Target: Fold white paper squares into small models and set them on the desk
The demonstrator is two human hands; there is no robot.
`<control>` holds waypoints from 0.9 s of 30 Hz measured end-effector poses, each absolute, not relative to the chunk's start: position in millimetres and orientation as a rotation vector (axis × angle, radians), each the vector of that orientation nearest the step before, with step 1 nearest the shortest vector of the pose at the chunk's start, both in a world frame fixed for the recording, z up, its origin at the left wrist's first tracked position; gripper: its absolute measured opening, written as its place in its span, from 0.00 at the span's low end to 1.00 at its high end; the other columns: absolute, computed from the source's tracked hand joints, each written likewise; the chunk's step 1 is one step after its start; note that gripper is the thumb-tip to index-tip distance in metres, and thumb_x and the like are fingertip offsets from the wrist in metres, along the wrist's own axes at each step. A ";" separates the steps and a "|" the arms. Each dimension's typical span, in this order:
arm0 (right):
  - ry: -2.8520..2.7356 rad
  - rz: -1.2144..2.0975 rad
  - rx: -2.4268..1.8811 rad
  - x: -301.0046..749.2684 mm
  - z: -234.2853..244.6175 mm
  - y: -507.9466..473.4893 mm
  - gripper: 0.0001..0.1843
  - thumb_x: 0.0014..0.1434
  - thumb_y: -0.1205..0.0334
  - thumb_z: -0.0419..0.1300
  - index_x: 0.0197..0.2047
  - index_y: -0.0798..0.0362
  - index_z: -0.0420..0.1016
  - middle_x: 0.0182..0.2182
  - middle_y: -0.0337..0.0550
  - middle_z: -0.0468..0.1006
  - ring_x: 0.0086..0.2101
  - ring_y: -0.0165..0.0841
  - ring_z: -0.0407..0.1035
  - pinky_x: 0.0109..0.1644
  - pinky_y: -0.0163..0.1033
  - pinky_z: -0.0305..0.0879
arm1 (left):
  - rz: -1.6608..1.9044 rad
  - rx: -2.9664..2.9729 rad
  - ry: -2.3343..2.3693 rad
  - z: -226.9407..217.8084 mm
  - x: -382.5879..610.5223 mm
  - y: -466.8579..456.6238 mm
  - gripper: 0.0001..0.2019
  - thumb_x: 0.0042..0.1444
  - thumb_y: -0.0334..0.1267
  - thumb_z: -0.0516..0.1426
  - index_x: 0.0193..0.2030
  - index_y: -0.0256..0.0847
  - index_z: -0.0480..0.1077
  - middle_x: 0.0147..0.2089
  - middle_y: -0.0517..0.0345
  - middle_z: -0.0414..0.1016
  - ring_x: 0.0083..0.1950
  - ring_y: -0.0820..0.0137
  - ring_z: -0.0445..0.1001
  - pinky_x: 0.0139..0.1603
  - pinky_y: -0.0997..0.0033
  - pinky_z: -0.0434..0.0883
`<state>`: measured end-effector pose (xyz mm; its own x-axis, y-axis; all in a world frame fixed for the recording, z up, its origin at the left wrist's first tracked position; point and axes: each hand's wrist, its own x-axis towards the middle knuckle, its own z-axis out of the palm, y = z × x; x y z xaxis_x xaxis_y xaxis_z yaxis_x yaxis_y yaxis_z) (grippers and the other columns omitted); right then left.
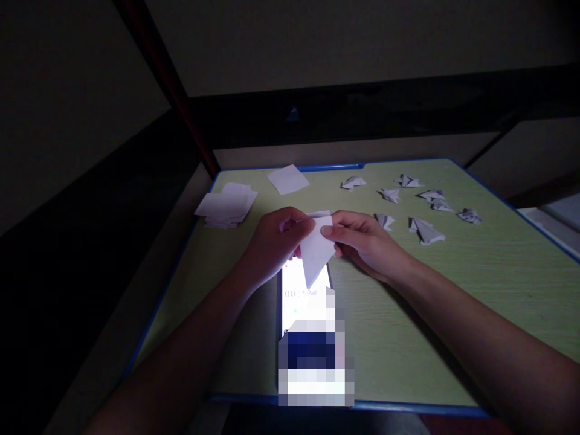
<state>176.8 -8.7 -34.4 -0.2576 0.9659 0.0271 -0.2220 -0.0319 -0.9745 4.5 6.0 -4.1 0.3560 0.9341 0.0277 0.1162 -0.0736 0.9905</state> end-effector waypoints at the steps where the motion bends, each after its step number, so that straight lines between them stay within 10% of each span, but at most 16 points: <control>1: -1.222 1.496 -0.907 176.9 -34.6 -8.7 0.09 0.52 0.59 0.67 0.26 0.54 0.74 0.17 0.32 0.68 0.19 0.22 0.58 0.25 0.34 0.48 | 0.908 1.479 0.994 -4.5 4.4 6.0 0.08 0.53 0.38 0.57 0.26 0.37 0.66 0.18 0.66 0.65 0.16 0.83 0.61 0.15 0.83 0.57; 27: -1.275 1.471 -0.915 179.3 -34.1 -10.4 0.07 0.55 0.59 0.65 0.30 0.54 0.75 0.16 0.32 0.67 0.19 0.23 0.58 0.25 0.33 0.49 | 0.891 1.862 1.076 2.7 0.4 0.4 0.10 0.54 0.32 0.55 0.22 0.36 0.66 0.20 0.65 0.64 0.23 0.79 0.62 0.22 0.79 0.58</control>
